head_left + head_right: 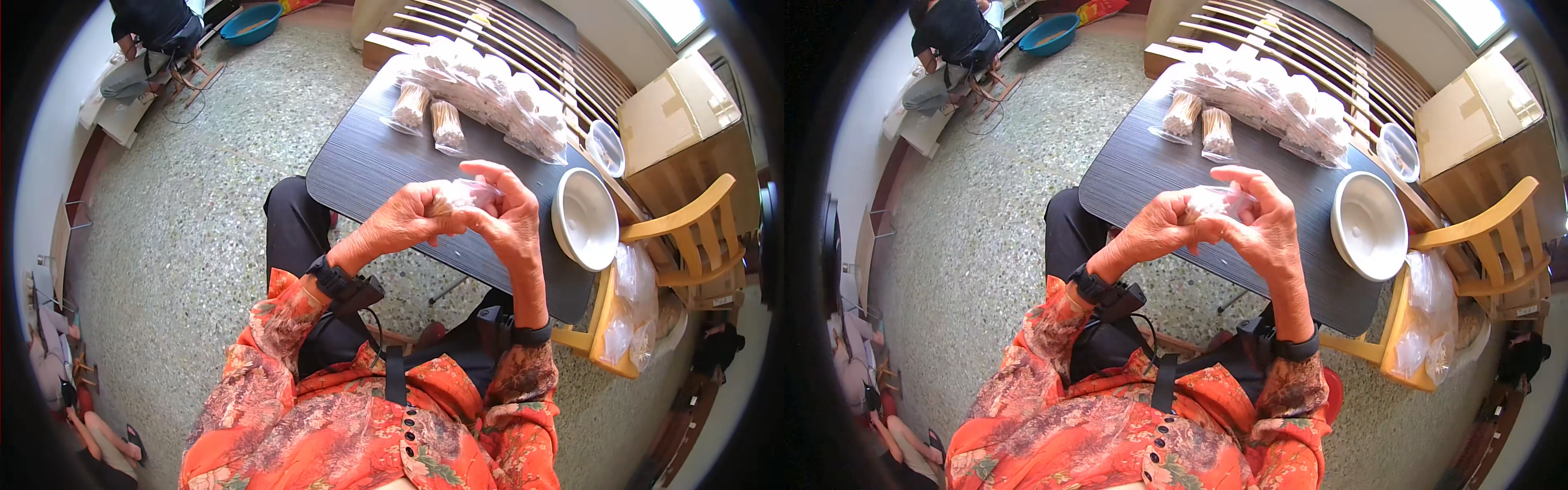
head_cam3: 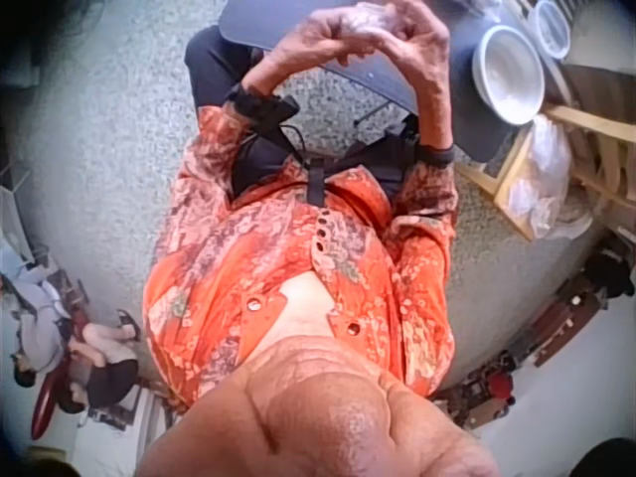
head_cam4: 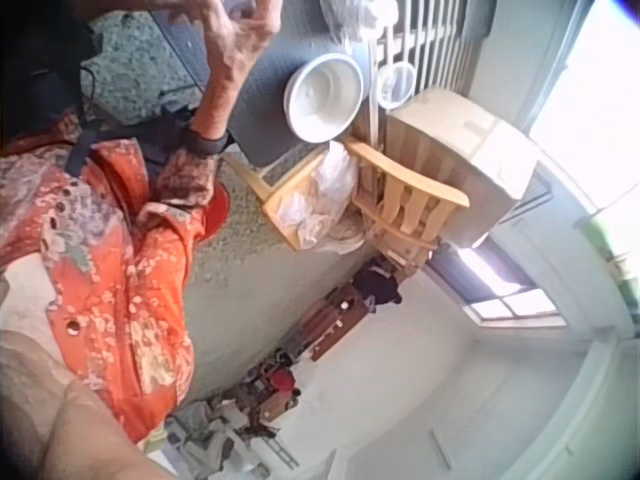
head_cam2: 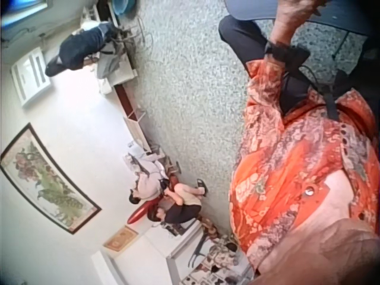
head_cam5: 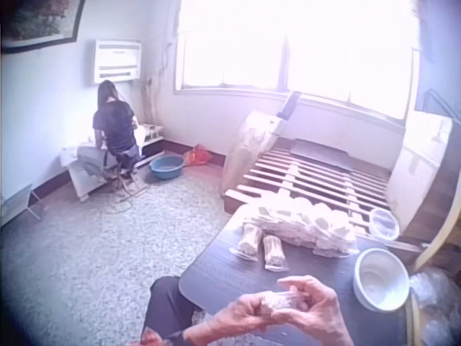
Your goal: Sorting and grouping cotton swabs into a bowl and plastic bags.
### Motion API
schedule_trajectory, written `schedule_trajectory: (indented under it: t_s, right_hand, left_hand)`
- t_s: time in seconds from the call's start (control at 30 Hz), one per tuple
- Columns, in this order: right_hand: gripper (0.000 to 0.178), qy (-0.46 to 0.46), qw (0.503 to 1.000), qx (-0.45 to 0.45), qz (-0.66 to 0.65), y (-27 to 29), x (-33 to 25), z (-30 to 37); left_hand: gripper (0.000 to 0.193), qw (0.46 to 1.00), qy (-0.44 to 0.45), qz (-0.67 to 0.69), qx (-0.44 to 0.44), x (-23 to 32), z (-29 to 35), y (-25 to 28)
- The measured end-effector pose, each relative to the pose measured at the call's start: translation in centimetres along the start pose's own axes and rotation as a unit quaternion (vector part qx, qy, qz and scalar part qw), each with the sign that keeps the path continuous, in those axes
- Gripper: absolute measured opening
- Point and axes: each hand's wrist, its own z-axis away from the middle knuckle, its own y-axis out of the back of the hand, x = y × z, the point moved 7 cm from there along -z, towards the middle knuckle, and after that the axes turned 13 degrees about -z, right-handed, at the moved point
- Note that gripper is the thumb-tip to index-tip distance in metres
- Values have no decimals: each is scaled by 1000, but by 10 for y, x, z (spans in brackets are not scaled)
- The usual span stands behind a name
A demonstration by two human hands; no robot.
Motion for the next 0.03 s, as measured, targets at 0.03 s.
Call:
schedule_trajectory:
  t_s: [0.03]
  right_hand:
    - [56,-26,986,-38,160,5,6,-3]
  left_hand:
    - [35,999,13,-46,-18,-1,0,0]
